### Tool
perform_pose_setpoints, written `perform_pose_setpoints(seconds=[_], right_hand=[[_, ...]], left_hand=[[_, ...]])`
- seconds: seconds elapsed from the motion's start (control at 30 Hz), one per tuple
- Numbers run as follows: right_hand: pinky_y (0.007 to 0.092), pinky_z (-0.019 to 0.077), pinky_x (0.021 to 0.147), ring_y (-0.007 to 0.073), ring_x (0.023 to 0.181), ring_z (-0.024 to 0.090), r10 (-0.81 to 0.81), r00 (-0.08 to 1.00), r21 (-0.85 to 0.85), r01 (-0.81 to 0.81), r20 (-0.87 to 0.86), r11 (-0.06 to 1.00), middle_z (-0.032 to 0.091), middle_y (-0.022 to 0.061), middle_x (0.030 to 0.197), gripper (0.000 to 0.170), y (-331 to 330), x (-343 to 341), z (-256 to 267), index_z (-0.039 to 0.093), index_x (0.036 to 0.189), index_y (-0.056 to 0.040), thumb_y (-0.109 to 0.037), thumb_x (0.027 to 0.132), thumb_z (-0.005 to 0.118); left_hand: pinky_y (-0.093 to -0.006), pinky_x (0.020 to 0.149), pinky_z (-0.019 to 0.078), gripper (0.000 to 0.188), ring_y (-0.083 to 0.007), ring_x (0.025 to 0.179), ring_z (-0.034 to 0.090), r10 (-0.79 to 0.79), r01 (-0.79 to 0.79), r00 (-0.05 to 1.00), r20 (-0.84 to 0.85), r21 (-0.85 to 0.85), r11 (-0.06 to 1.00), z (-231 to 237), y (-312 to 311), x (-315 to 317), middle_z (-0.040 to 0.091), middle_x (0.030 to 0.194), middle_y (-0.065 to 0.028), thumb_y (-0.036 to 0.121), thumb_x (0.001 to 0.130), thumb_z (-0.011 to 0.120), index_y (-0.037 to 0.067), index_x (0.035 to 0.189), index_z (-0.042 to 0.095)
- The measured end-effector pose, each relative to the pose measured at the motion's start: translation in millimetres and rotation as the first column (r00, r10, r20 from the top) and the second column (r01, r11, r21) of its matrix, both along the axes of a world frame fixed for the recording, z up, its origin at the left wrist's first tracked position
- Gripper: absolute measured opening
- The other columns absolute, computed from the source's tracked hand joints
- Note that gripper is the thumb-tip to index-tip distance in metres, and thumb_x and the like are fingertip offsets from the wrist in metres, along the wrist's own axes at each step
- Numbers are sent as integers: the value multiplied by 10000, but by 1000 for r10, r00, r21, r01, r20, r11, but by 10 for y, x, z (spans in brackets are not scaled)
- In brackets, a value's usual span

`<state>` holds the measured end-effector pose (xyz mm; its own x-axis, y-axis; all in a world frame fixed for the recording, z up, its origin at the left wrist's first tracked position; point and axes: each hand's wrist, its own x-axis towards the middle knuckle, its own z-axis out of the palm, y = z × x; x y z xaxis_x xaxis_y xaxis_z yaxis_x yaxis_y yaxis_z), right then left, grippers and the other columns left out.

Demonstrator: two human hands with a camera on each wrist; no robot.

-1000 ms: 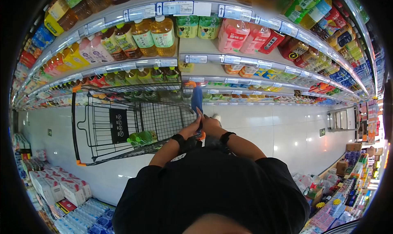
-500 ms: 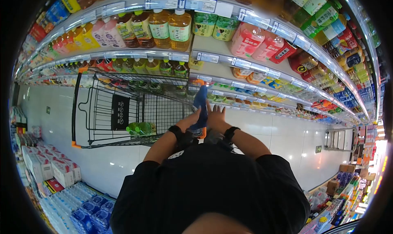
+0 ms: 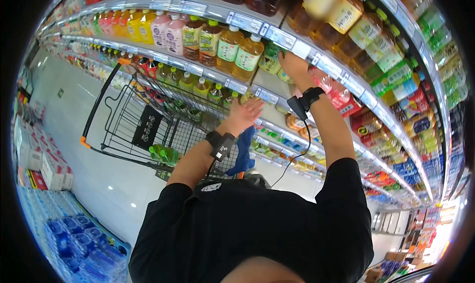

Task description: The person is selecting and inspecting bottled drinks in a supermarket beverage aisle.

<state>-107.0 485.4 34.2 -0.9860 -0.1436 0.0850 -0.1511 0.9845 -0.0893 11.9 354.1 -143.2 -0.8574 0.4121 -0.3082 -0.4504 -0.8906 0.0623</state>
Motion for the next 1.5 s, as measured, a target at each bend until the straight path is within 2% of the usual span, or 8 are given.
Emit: perform_pose_setpoints(seconds=[0.1,0.17,1.1,1.2,1.3,1.33,1.43,1.5], right_hand=[[444,390,946,335,1148,481,233,869,12,-253,-437,967,512,177,1233,422,236,-789,-483,519,1208,-108,-352,871,443],[445,362,971,353,1169,455,165,944,-170,-220,-285,961,501,171,1253,438,189,-573,-192,513,1219,-104,-364,871,446],[417,351,979,353,1125,483,-145,898,-312,9,-416,950,539,144,1217,417,277,-1274,-1000,545,1186,-91,-343,859,487],[425,302,1010,365,1155,451,-42,895,-246,-77,-445,966,521,166,1234,449,171,-910,-784,529,1199,-57,-309,829,566],[433,365,946,387,1087,488,-96,638,-347,-282,-764,894,547,225,1147,423,86,-520,-809,542,1137,-13,-269,808,614],[435,388,907,387,1067,499,-80,696,-448,-366,-714,816,553,248,1108,440,61,-356,-735,543,1108,21,-216,763,680],[427,405,887,388,1024,533,-91,855,-624,-296,-511,723,563,262,1077,444,56,-23,-692,552,1102,25,-235,766,680],[429,403,874,368,1008,526,-23,798,-551,-394,-602,736,571,218,1050,457,123,46,-789,553,1073,13,-244,731,712]], left_hand=[[-378,1050,279,790,-263,1285,363,12,-13,999,48,40,999,130,56,-40,434,1349,-126,625,894,136,6,1322,378],[-382,1049,278,767,-256,1284,366,39,-42,998,53,65,997,118,69,-71,423,1359,-116,624,895,167,29,1336,365],[-394,1073,239,711,-216,1306,321,43,-42,999,-4,113,993,83,118,-120,366,1401,-75,585,907,261,61,1387,284],[-402,1078,225,713,-221,1311,312,50,-49,999,-6,135,990,176,121,-195,349,1411,-77,581,906,275,56,1389,276],[-415,1082,208,725,-230,1318,295,69,-58,996,-54,183,981,197,166,-295,318,1427,-90,574,903,295,49,1399,239],[-419,1081,206,727,-233,1319,294,75,-55,992,-97,194,979,197,168,-326,314,1429,-93,573,903,292,50,1404,227],[-431,1073,202,749,-243,1330,271,101,-69,984,-149,208,976,261,170,-387,306,1432,-107,580,895,286,49,1415,186],[-438,1068,200,765,-244,1340,250,107,-73,983,-146,224,972,307,163,-436,296,1439,-112,591,887,286,52,1418,179]])
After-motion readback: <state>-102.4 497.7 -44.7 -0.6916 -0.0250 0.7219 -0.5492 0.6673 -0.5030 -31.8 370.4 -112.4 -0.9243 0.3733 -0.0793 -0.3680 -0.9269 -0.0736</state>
